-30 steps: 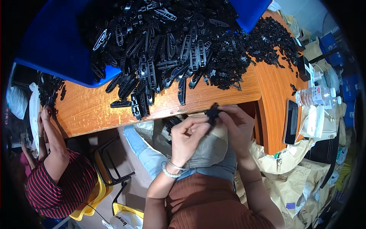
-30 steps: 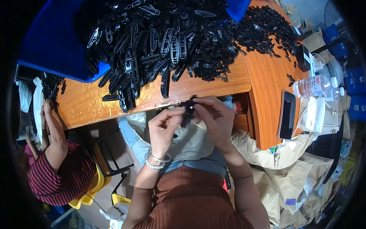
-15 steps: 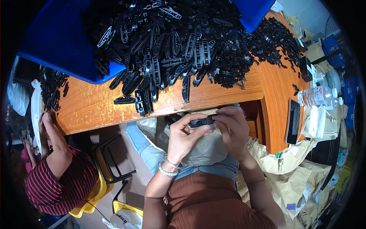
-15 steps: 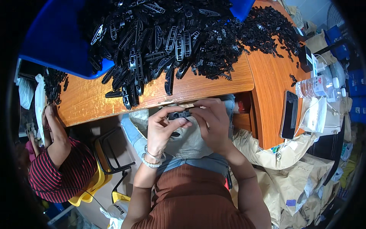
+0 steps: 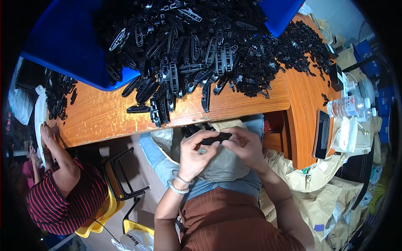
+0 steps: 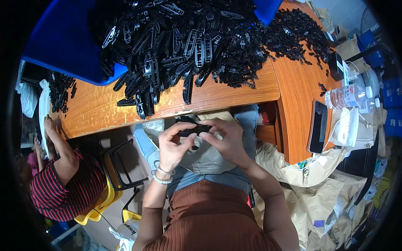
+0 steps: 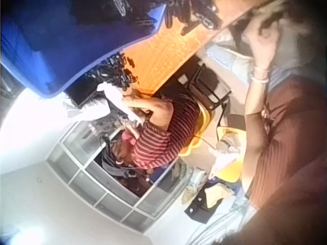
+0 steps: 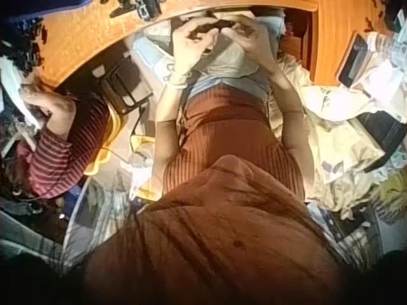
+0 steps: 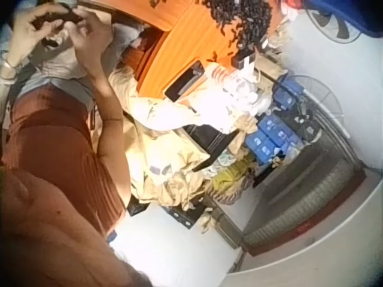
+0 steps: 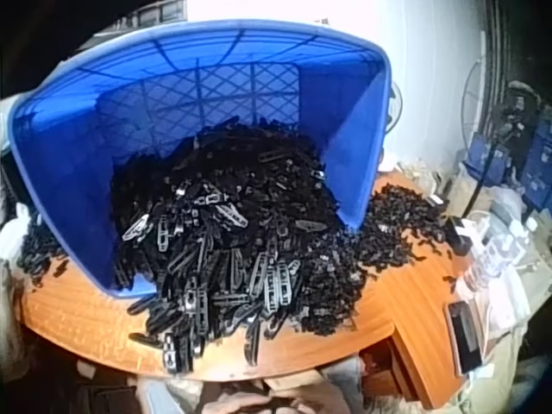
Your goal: Assembling small black plastic components by hand at a workbench.
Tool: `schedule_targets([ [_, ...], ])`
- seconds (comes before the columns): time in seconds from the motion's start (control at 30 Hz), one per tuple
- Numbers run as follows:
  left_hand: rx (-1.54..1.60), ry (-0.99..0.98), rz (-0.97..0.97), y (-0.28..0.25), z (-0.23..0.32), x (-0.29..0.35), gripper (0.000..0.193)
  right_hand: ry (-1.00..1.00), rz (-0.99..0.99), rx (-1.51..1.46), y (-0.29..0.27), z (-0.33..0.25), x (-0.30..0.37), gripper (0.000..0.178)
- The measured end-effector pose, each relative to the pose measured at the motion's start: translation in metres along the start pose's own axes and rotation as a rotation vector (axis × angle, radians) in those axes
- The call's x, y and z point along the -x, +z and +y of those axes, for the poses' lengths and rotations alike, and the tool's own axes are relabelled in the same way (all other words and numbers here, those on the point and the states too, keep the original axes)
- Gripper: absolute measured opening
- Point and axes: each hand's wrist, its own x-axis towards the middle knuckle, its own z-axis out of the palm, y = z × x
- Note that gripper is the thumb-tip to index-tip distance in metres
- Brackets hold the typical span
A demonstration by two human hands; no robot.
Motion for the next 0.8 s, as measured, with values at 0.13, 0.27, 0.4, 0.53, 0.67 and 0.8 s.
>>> schedule_targets([
  [0.13, -0.055, -0.083, 0.096, 0.005, 0.001, 0.003, 0.022, -0.005, -0.016, 0.068, 0.008, -0.004, -0.001, 0.033],
  [0.27, -0.053, -0.042, 0.158, 0.01, 0.002, 0.004, 0.022, 0.07, -0.03, 0.081, 0.006, -0.002, -0.002, 0.03],
  [0.4, -0.029, -0.109, -0.05, -0.013, -0.001, 0.004, 0.016, 0.022, -0.096, -0.008, -0.004, 0.002, -0.005, 0.028],
  [0.53, -0.342, 0.311, -0.031, -0.023, -0.008, -0.009, 0.015, -0.421, -0.112, 0.507, -0.025, 0.001, -0.036, 0.021],
  [0.67, -0.625, 0.365, 0.263, 0.003, 0.002, -0.053, 0.018, -0.4, 0.439, 1.051, -0.009, -0.02, -0.079, 0.015],
  [0.8, -0.846, 0.179, 0.354, 0.008, -0.005, -0.074, 0.025, -0.48, 0.445, 1.135, -0.008, -0.001, -0.084, 0.013],
])
